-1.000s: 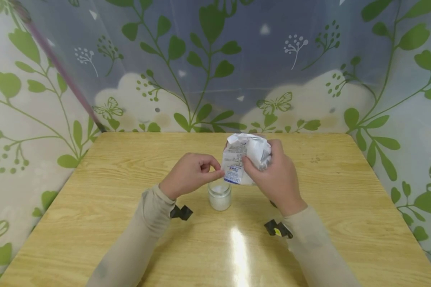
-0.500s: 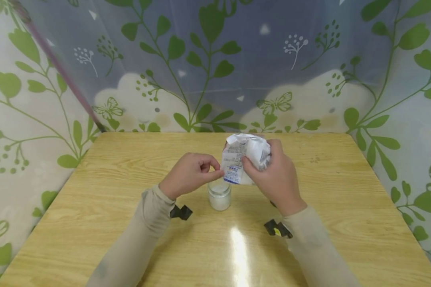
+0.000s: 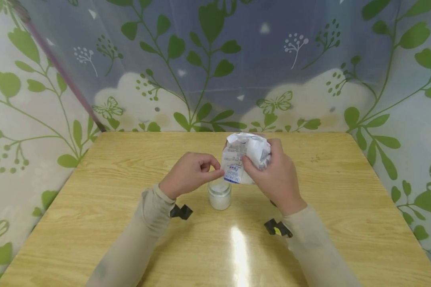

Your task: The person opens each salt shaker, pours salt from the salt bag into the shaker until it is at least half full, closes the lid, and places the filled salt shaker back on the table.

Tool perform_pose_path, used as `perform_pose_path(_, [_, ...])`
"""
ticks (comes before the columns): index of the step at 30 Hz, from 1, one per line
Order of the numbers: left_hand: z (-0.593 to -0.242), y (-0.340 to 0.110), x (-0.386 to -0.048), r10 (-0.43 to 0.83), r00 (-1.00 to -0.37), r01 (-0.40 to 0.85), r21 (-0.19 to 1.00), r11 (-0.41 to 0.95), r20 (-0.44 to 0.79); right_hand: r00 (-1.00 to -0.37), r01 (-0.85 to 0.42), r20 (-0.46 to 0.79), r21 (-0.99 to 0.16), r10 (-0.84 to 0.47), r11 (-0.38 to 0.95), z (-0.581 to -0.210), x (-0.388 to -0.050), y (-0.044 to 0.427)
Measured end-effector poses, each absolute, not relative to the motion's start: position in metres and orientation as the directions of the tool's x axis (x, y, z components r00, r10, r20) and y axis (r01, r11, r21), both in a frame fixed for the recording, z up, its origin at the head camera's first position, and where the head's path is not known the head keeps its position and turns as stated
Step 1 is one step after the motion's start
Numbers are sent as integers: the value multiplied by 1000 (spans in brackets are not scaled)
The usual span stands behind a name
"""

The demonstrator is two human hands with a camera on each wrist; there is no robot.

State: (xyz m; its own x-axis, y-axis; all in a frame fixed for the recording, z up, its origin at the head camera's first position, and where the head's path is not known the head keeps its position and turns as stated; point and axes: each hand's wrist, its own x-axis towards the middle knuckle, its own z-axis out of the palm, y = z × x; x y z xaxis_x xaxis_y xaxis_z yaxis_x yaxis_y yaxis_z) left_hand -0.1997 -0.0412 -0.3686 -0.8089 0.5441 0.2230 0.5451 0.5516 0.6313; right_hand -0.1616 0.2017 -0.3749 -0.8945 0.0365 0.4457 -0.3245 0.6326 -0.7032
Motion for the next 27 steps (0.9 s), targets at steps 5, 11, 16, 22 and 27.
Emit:
perform_pose_path(5, [-369, -41, -200, 544, -809, 546, 627, 556, 222, -893, -326, 449, -701, 36, 635, -375, -161, 202])
perform_pose_path(11, [-370, -40, -200, 543, -810, 547, 621, 561, 223, -900, -310, 433, -708, 44, 634, -375, -162, 202])
perform_pose_path(16, [-370, -40, -200, 540, -813, 542, 626, 561, 219, -909, -299, 415, -726, 48, 619, -375, -162, 202])
perform_pose_path(22, [-370, -40, -200, 539, -814, 539, 628, 561, 217, -914, -293, 402, -743, 52, 602, -376, -164, 203])
perform_pose_path(27, [-369, -40, -200, 536, -815, 540, 622, 568, 218, -928, -273, 367, -776, 57, 568, -378, -166, 203])
